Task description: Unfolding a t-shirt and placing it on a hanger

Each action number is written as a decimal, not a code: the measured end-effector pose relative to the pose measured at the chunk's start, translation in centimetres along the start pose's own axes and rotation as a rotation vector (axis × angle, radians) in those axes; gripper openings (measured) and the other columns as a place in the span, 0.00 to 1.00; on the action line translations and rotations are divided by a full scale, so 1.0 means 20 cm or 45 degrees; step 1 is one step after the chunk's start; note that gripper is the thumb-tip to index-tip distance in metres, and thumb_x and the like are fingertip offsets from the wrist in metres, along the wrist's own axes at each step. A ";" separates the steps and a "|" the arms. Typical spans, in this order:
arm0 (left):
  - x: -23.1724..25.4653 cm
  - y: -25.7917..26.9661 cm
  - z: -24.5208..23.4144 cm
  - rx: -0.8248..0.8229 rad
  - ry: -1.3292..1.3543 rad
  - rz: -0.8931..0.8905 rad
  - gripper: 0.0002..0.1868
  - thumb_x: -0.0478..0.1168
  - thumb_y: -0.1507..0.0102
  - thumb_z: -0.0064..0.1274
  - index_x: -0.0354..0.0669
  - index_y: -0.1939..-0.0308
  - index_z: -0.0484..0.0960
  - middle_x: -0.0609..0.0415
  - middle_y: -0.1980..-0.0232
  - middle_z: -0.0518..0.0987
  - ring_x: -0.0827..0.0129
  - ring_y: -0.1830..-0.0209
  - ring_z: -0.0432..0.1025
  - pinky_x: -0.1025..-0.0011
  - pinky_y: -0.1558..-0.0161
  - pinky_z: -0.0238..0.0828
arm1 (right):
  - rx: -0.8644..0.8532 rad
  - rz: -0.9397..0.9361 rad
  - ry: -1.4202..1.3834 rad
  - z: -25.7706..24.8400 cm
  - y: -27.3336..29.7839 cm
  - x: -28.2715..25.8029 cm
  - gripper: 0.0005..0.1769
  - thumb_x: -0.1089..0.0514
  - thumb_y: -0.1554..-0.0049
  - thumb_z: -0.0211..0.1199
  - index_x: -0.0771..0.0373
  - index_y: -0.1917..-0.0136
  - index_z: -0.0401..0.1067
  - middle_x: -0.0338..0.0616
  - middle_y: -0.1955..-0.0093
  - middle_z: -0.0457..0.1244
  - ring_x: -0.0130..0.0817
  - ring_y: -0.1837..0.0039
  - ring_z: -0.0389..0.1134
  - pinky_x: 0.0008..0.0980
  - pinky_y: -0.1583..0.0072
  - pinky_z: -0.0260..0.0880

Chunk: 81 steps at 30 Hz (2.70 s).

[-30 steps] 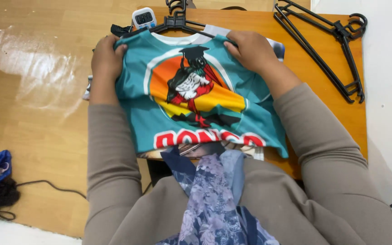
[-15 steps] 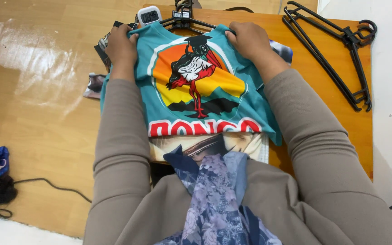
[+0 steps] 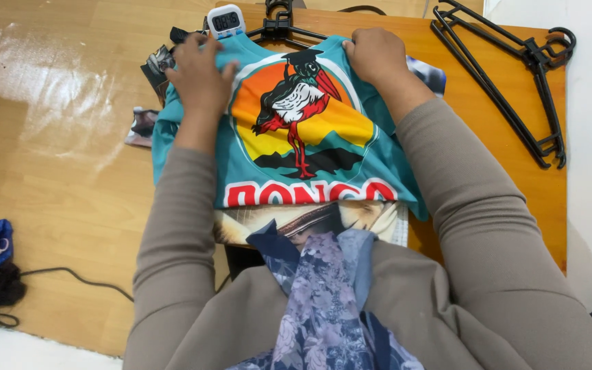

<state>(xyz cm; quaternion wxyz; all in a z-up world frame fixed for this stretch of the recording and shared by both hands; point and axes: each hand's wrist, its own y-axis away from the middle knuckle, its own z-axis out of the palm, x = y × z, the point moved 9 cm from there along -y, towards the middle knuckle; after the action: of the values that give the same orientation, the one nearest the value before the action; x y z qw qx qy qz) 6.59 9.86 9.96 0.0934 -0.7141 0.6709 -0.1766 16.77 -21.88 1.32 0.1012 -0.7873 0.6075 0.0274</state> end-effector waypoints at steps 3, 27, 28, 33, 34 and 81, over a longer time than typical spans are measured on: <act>0.19 0.23 -0.05 -0.510 0.095 0.047 0.29 0.58 0.35 0.59 0.62 0.32 0.73 0.54 0.26 0.63 0.51 0.25 0.52 0.24 0.39 0.49 | 0.138 0.043 -0.155 -0.09 0.06 0.02 0.17 0.44 0.30 0.56 0.60 0.50 0.68 0.50 0.58 0.64 0.53 0.58 0.66 0.51 0.62 0.64; 0.50 1.21 -0.28 0.018 0.552 0.602 0.05 0.36 0.34 0.53 0.46 0.54 0.80 0.55 0.48 0.82 0.55 0.40 0.74 0.32 0.34 0.54 | -0.175 0.150 -0.688 -0.32 0.74 0.73 0.09 0.55 0.37 0.73 0.59 0.47 0.77 0.45 0.49 0.65 0.37 0.50 0.65 0.39 0.52 0.64; 0.50 1.21 -0.28 0.017 0.552 0.599 0.05 0.36 0.34 0.53 0.46 0.54 0.80 0.55 0.48 0.82 0.55 0.40 0.74 0.32 0.34 0.54 | -0.179 0.149 -0.688 -0.32 0.74 0.76 0.09 0.55 0.37 0.73 0.59 0.47 0.77 0.45 0.49 0.65 0.37 0.50 0.65 0.39 0.52 0.64; 0.51 1.20 -0.28 0.045 0.563 0.607 0.05 0.36 0.43 0.54 0.45 0.63 0.80 0.55 0.55 0.81 0.56 0.45 0.74 0.32 0.37 0.54 | 0.541 0.170 -1.473 -0.32 0.69 1.14 0.04 0.58 0.21 0.54 0.51 0.41 0.62 0.32 0.59 0.53 0.23 0.63 0.53 0.29 0.63 0.60; 0.51 1.20 -0.27 0.044 0.562 0.609 0.05 0.36 0.43 0.54 0.45 0.63 0.80 0.55 0.55 0.81 0.56 0.45 0.74 0.32 0.37 0.54 | 0.542 0.172 -1.474 -0.28 0.68 1.18 0.04 0.58 0.21 0.54 0.51 0.41 0.62 0.32 0.59 0.53 0.23 0.63 0.53 0.29 0.63 0.60; -0.45 0.90 -0.42 0.410 2.340 -0.383 0.22 0.58 0.32 0.54 0.47 0.44 0.78 0.40 0.36 0.78 0.52 0.32 0.72 0.60 0.39 0.76 | 0.332 -0.052 -2.217 -0.43 1.32 0.51 0.43 0.77 0.51 0.56 0.59 0.23 0.59 0.48 0.24 0.60 0.40 0.23 0.63 0.44 0.21 0.67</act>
<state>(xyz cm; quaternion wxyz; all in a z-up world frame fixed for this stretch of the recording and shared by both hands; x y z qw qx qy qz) -13.60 18.16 9.91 -0.3982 -0.3529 0.3502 -0.7709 -6.57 -39.56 4.66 0.6179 -0.4798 0.2986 0.5466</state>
